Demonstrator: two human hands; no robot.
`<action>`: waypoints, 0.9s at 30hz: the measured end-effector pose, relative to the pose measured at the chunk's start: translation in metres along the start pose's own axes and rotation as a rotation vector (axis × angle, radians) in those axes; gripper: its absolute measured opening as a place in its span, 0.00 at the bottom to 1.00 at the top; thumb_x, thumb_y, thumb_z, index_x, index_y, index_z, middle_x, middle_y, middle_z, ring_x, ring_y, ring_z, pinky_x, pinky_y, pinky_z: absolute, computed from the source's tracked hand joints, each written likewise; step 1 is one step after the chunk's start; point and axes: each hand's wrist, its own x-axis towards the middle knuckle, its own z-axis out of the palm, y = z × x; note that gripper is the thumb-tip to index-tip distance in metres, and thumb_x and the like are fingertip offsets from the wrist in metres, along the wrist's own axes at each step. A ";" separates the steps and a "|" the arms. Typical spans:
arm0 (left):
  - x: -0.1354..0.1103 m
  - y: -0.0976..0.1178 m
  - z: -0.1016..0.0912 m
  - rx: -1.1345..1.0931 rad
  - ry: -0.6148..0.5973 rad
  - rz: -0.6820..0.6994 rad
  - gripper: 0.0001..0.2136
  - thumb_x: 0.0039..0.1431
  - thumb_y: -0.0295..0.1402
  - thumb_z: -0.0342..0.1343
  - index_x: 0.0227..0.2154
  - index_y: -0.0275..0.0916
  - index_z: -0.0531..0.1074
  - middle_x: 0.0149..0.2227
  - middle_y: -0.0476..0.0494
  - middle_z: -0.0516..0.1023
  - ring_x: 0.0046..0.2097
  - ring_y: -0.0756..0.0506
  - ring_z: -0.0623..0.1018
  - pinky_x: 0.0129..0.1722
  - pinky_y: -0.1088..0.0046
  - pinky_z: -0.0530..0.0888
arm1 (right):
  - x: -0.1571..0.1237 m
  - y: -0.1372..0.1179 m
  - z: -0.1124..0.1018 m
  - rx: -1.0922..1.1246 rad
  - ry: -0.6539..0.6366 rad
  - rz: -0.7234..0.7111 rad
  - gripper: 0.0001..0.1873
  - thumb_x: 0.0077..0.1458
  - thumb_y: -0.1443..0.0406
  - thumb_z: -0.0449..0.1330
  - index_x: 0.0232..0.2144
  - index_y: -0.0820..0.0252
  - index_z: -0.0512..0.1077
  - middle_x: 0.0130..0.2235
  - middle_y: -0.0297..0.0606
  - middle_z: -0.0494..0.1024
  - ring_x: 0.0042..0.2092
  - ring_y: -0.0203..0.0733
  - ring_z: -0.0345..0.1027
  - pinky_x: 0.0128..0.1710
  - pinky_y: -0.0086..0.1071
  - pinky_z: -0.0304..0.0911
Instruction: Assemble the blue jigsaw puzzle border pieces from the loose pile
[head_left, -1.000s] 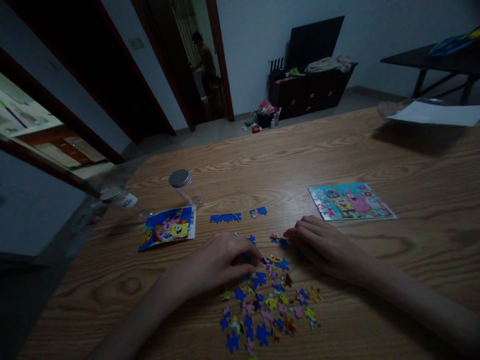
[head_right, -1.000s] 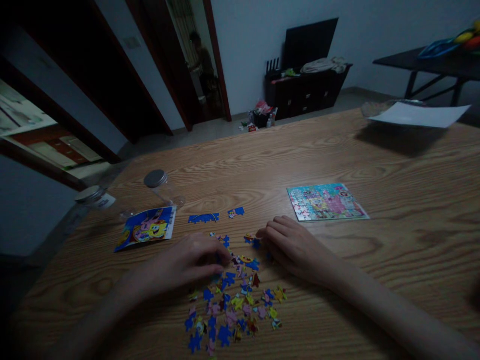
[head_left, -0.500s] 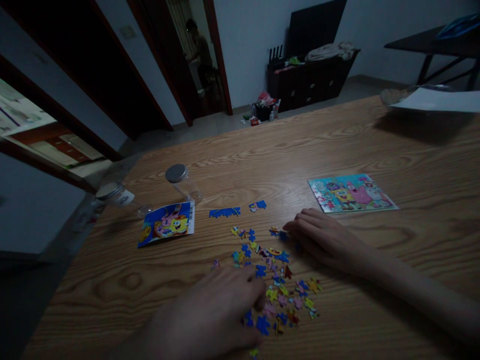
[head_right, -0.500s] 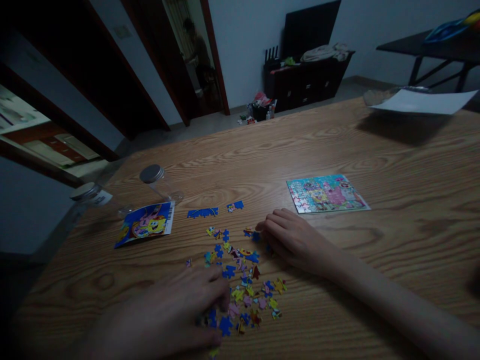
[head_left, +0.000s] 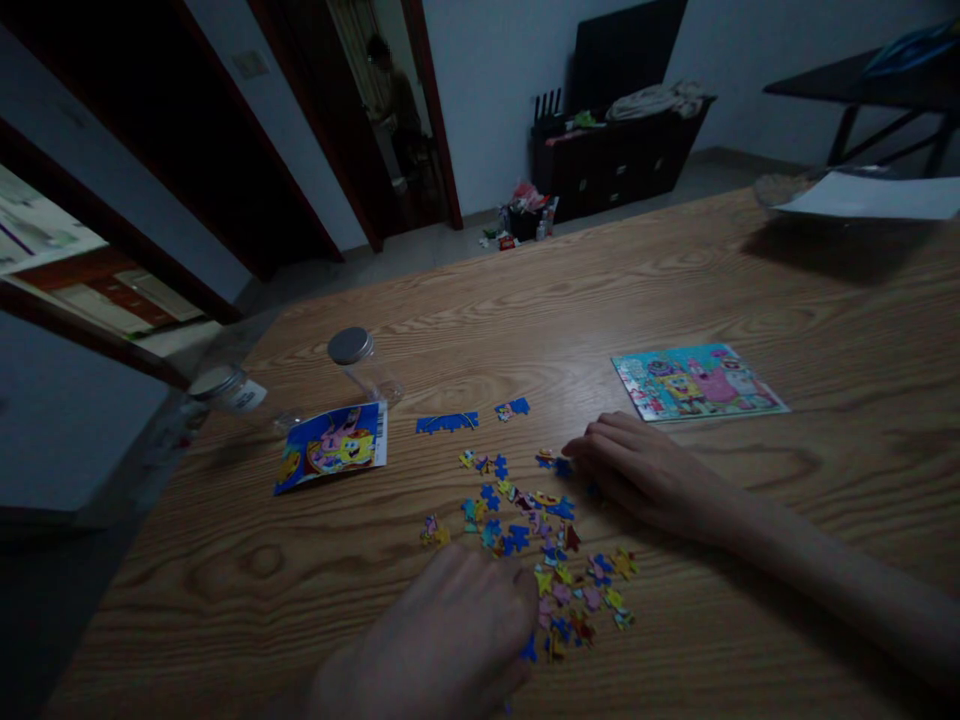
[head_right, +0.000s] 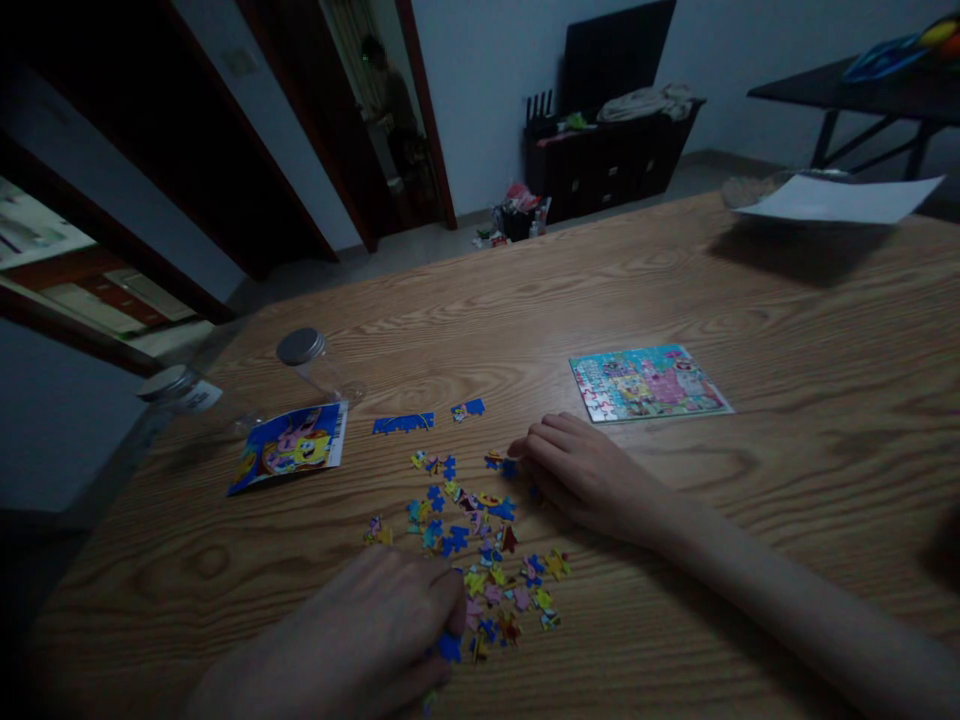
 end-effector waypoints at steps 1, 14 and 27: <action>-0.001 -0.001 0.000 -0.007 -0.006 -0.004 0.02 0.66 0.30 0.61 0.40 0.39 0.77 0.42 0.40 0.83 0.42 0.37 0.81 0.42 0.62 0.73 | 0.000 0.001 0.001 -0.002 -0.003 -0.001 0.10 0.71 0.69 0.52 0.46 0.58 0.73 0.38 0.43 0.77 0.39 0.46 0.68 0.38 0.37 0.64; 0.002 0.002 -0.006 0.041 -0.105 -0.136 0.10 0.66 0.36 0.63 0.45 0.35 0.78 0.48 0.34 0.83 0.49 0.30 0.82 0.48 0.55 0.76 | 0.002 -0.002 -0.002 0.000 -0.018 -0.012 0.10 0.72 0.70 0.51 0.46 0.60 0.72 0.38 0.43 0.76 0.40 0.47 0.67 0.39 0.37 0.63; 0.000 -0.005 -0.007 0.072 0.025 -0.042 0.05 0.62 0.31 0.59 0.37 0.38 0.79 0.38 0.39 0.84 0.39 0.35 0.83 0.36 0.62 0.71 | 0.000 -0.001 0.000 0.008 -0.034 -0.003 0.09 0.72 0.70 0.52 0.46 0.60 0.72 0.39 0.43 0.75 0.40 0.46 0.67 0.40 0.36 0.62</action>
